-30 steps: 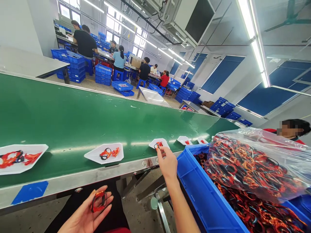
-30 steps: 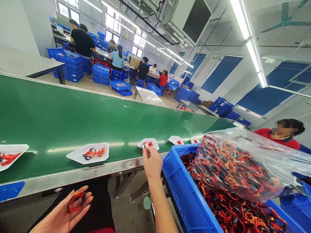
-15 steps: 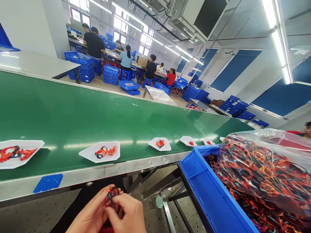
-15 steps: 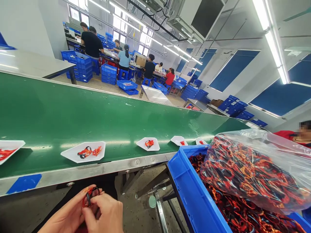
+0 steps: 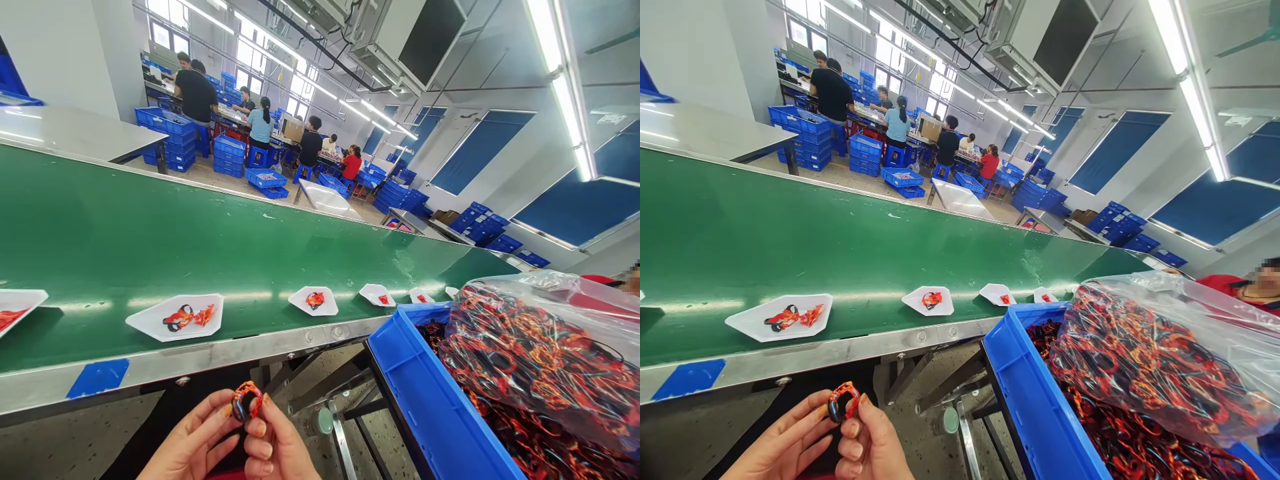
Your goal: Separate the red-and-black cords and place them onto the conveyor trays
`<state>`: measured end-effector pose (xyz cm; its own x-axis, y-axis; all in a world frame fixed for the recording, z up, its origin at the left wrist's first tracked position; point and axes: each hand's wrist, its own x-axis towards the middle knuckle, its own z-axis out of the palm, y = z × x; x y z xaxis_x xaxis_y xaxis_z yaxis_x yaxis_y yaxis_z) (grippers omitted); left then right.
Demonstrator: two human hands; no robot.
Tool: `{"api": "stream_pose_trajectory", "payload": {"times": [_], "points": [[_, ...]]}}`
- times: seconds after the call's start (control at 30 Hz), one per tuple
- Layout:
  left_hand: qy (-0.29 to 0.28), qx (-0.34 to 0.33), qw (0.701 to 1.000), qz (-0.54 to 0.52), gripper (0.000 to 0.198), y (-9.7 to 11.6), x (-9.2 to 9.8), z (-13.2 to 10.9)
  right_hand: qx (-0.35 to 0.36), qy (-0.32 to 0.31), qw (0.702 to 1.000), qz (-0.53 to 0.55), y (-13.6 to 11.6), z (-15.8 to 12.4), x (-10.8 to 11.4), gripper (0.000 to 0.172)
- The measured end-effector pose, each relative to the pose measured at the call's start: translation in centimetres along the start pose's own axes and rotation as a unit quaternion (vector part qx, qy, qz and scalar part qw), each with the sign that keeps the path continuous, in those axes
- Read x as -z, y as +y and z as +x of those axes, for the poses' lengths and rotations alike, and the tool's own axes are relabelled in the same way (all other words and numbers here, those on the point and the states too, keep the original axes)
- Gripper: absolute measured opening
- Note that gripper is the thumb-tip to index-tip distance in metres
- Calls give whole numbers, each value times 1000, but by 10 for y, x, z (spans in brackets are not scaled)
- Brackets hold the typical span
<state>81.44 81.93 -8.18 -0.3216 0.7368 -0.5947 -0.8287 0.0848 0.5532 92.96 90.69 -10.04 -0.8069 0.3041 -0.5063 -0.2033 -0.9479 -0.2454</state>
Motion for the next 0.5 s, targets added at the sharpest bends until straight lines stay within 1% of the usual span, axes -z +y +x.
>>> {"api": "stream_pose_trajectory", "payload": {"times": [0.1, 0.27, 0.43, 0.5], "points": [[7, 2, 1000, 17, 30, 1, -3, -2, -30, -20, 999, 38, 0, 2, 0, 43], [14, 0, 1000, 27, 29, 1, -4, -1, -40, -24, 997, 61, 2, 4, 1, 39], [33, -1, 999, 37, 29, -1, -2, 1, -36, 16, 997, 63, 2, 5, 1, 29], [43, 0, 998, 45, 28, -1, -3, 1, -34, 33, 997, 64, 2, 6, 0, 28]]}}
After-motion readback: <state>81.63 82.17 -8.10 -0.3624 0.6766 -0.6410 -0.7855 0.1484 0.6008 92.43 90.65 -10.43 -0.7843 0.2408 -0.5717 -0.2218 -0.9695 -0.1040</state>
